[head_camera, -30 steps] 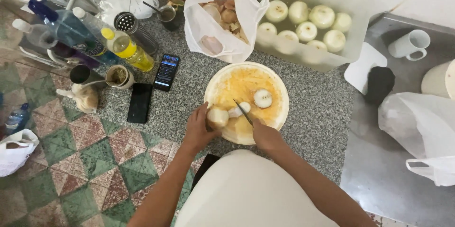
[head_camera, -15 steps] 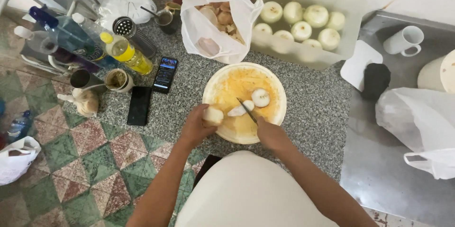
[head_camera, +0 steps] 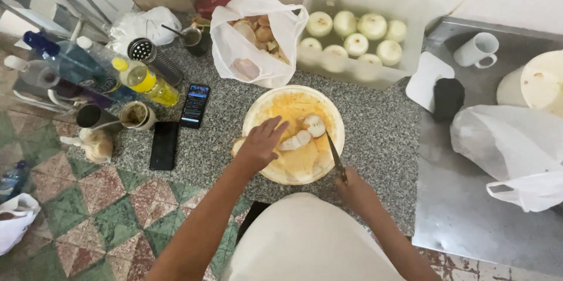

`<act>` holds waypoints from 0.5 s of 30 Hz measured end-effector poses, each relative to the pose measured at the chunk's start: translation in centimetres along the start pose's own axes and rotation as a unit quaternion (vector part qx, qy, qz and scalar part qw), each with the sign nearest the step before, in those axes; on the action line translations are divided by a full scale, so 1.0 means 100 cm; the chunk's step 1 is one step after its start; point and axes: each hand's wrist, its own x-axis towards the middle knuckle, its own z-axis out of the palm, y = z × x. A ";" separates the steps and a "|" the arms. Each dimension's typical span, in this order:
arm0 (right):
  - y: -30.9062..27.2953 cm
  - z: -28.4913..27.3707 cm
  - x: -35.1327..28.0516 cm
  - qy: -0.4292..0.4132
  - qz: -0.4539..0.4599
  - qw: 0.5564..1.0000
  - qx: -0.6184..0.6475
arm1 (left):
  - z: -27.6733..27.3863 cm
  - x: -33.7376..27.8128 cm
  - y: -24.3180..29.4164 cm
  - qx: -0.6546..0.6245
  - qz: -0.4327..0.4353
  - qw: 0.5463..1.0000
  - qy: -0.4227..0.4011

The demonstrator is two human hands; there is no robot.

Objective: The person is peeling onions at a kitchen counter using a knife.

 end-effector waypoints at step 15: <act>0.118 0.081 -0.019 0.069 0.245 0.964 0.078 | -0.047 0.091 0.062 -0.271 -0.171 0.893 -0.317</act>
